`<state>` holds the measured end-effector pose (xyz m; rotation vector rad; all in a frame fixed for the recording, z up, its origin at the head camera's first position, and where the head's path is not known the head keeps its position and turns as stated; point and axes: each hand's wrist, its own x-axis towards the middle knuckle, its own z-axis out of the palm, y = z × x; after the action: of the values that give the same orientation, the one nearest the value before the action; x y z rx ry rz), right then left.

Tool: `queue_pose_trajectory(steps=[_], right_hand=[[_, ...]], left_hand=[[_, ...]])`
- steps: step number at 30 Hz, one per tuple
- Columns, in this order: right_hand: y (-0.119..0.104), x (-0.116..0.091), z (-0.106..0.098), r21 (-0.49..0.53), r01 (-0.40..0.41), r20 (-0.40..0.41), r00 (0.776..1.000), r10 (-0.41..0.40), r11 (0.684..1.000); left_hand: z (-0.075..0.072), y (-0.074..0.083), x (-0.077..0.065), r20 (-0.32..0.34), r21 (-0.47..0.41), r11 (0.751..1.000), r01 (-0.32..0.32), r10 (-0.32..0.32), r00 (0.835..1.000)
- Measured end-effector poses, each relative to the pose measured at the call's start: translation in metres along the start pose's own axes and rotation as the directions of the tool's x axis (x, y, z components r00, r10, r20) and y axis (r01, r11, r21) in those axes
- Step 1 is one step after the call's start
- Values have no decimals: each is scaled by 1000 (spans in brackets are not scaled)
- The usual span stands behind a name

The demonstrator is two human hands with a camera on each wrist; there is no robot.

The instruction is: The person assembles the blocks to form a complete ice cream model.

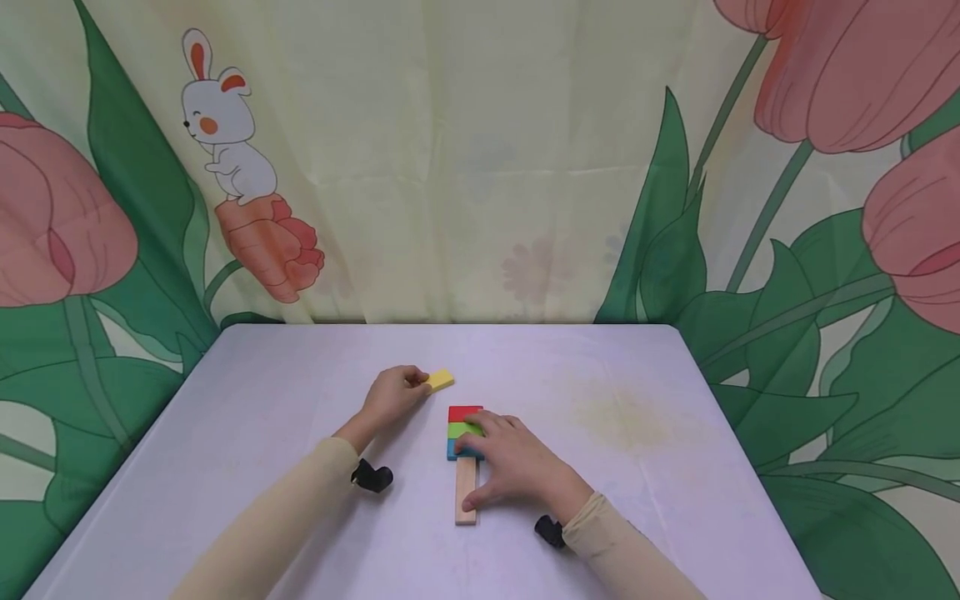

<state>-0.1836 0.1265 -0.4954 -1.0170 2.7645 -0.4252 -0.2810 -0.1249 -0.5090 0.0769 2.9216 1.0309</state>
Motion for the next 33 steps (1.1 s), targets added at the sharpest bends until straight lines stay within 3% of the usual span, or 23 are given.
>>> queue_pose_trajectory(steps=[23,33], right_hand=[[-2,-2,-4,33,0,8,1000,-1,999],[0,-2,-3,8,10,-2,1000,-10,1000]], left_hand=[[15,28,-11,123,-35,995,-92,96,988],[19,30,-13,125,-32,993,-116,119,985]])
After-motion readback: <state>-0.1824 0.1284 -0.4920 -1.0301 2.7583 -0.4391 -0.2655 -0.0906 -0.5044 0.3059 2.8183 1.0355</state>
